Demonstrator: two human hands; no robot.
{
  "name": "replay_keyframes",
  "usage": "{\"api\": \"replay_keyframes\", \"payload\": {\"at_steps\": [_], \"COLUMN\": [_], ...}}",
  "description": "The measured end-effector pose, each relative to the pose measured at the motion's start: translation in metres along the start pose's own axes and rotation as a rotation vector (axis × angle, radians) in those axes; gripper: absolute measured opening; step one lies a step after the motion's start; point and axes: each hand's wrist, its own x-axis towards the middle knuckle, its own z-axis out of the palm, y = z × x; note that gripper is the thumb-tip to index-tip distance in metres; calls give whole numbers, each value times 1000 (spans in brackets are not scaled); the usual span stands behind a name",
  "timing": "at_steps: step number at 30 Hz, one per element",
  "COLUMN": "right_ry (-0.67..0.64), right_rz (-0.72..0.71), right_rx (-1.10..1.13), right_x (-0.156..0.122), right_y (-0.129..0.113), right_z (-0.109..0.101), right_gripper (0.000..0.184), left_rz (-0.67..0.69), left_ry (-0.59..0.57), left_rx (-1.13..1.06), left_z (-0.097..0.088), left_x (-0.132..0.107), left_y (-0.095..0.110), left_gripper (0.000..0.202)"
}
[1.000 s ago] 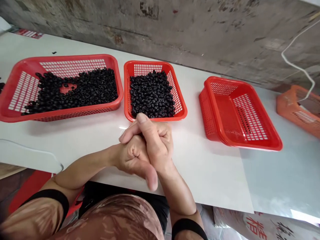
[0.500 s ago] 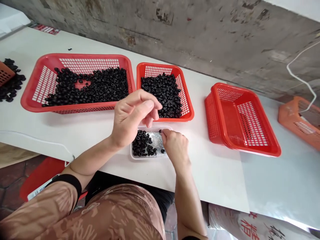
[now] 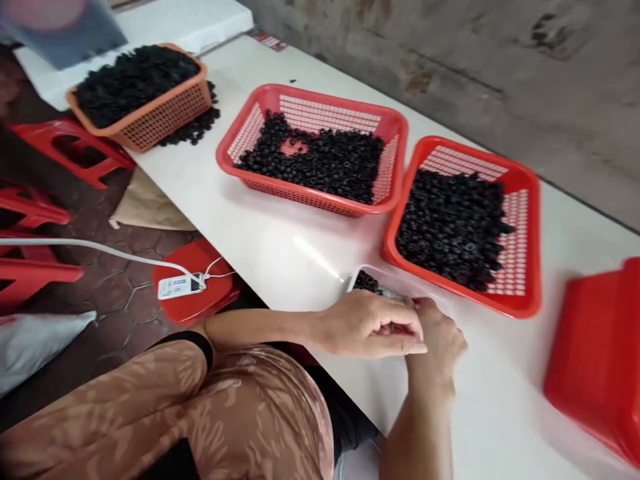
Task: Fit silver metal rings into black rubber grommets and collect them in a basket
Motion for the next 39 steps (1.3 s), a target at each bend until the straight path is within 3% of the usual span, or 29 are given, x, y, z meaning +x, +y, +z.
{"api": "replay_keyframes", "payload": {"at_steps": [3, 5, 7, 12, 15, 18, 21, 24, 27, 30, 32, 35, 39], "right_ry": [63, 82, 41, -155, -201, -212, -114, 44, -12, -116, -158, -193, -204], "right_rz": [110, 95, 74, 111, 89, 67, 36, 6, -48, -79, -82, -90, -121], "right_rx": [-117, 21, 314, 1047, 1224, 1274, 1109, 559, 81, -14, -56, -93, -71], "right_x": [-1, -8, -17, -39, -48, -52, -49, -38, -27, -22, -23, -29, -44], "right_y": [-7, -15, -23, -37, -43, -44, -37, -27, -24, -31, -37, -44, -53], "right_z": [-3, -11, -23, -50, -56, -55, -52, -48, -41, -33, -30, -27, -21], "right_gripper": [49, 47, 43, 55, 56, 57, 54, 35, 26, 35, 29, 25, 25], "left_rz": [-135, -192, -217, -26, 54, 39, -49, -177, -235, -246, -255, -261, -235], "left_ry": [55, 110, 152, 275, 273, 265, 264, 284, 305, 292, 246, 171, 158], "left_rx": [-78, -188, -209, -2, 6, -15, -72, -180, -262, -263, -237, -177, -39], "left_z": [3, 3, 1, -3, -3, -6, -14, -21, -22, -17, -11, -5, -7], "left_x": [-27, -39, -43, -28, -18, -13, -12, -12, -11, -10, -9, -8, -14], "left_y": [-13, -14, -11, -8, -7, -3, 1, 0, -5, -8, -9, -11, -12], "left_gripper": [22, 23, 25, 30, 26, 19, 16, 19, 26, 23, 20, 14, 9]}}
